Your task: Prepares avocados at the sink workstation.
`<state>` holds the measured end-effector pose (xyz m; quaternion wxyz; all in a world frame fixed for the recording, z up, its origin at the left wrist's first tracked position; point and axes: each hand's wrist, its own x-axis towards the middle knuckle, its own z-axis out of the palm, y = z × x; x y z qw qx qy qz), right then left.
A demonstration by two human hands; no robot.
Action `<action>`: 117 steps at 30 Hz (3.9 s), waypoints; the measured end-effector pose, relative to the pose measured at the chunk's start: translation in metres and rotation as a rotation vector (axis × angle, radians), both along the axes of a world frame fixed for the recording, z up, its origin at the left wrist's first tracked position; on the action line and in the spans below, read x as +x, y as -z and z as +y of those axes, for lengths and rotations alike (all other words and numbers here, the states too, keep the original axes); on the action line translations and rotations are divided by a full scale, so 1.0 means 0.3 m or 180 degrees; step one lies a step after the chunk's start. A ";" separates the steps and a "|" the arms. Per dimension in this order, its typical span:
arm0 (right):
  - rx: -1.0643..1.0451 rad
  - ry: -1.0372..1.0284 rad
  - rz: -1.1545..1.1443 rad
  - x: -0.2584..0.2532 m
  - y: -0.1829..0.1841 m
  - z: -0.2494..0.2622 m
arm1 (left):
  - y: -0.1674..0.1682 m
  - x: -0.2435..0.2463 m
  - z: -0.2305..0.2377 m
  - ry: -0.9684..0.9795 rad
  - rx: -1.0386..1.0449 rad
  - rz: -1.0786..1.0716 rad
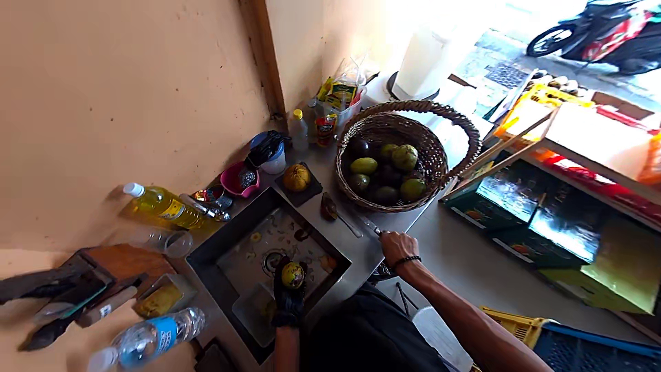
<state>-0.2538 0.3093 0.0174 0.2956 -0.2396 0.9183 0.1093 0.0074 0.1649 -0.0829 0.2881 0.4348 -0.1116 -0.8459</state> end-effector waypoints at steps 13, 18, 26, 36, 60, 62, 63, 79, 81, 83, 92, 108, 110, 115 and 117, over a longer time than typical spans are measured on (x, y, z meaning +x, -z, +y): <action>-0.3275 -0.0314 -0.3064 0.414 0.086 -0.075 | -0.232 -0.065 -0.027 -0.0675 0.0041 0.0502; -0.2903 -0.0646 -0.2787 0.406 0.066 -0.127 | -0.329 -0.061 -0.039 -0.0765 -0.0078 0.0525; -0.2762 -0.1106 -0.2407 0.410 0.054 -0.153 | -0.311 -0.058 -0.109 -0.0826 0.0290 0.0447; -0.2611 -0.1538 -0.1937 0.408 0.065 -0.154 | -0.247 -0.037 -0.111 -0.0613 0.0491 0.0549; -0.1875 -0.1171 -0.1718 0.473 -0.062 -0.198 | -0.281 -0.070 -0.063 -0.0633 -0.0882 -0.0810; -0.1947 -0.1131 -0.1666 0.475 -0.066 -0.197 | -0.303 -0.072 -0.074 -0.0378 -0.1696 -0.1591; -0.1984 -0.1112 -0.1660 0.472 -0.073 -0.200 | -0.322 -0.073 -0.076 -0.0268 -0.2145 -0.2007; -0.3193 -0.1060 -0.2417 0.395 -0.107 -0.153 | -0.476 -0.071 -0.091 -0.0678 -0.2354 0.0526; -0.3138 -0.1013 -0.2626 0.379 -0.137 -0.138 | -0.492 -0.047 -0.102 -0.0442 -0.2780 0.0419; -0.3017 -0.0985 -0.2849 0.357 -0.169 -0.130 | -0.526 -0.017 -0.133 -0.0089 -0.3298 0.0222; -0.3432 -0.0986 -0.3138 0.351 -0.173 -0.106 | -0.524 0.002 -0.129 -0.0112 -0.2871 0.0334; -0.2516 -0.1070 -0.2929 0.299 -0.294 -0.075 | -0.652 0.062 -0.186 0.1364 -0.4143 -0.0237; -0.2564 -0.1040 -0.3008 0.288 -0.319 -0.074 | -0.623 0.066 -0.256 0.1615 -0.4658 -0.0247; -0.3630 -0.0805 -0.2999 0.342 -0.237 -0.102 | -0.624 -0.038 -0.121 -0.0181 -0.2858 0.0228; -0.3754 -0.0560 -0.3004 0.375 -0.198 -0.120 | -0.602 -0.108 -0.075 -0.0677 -0.1693 0.0847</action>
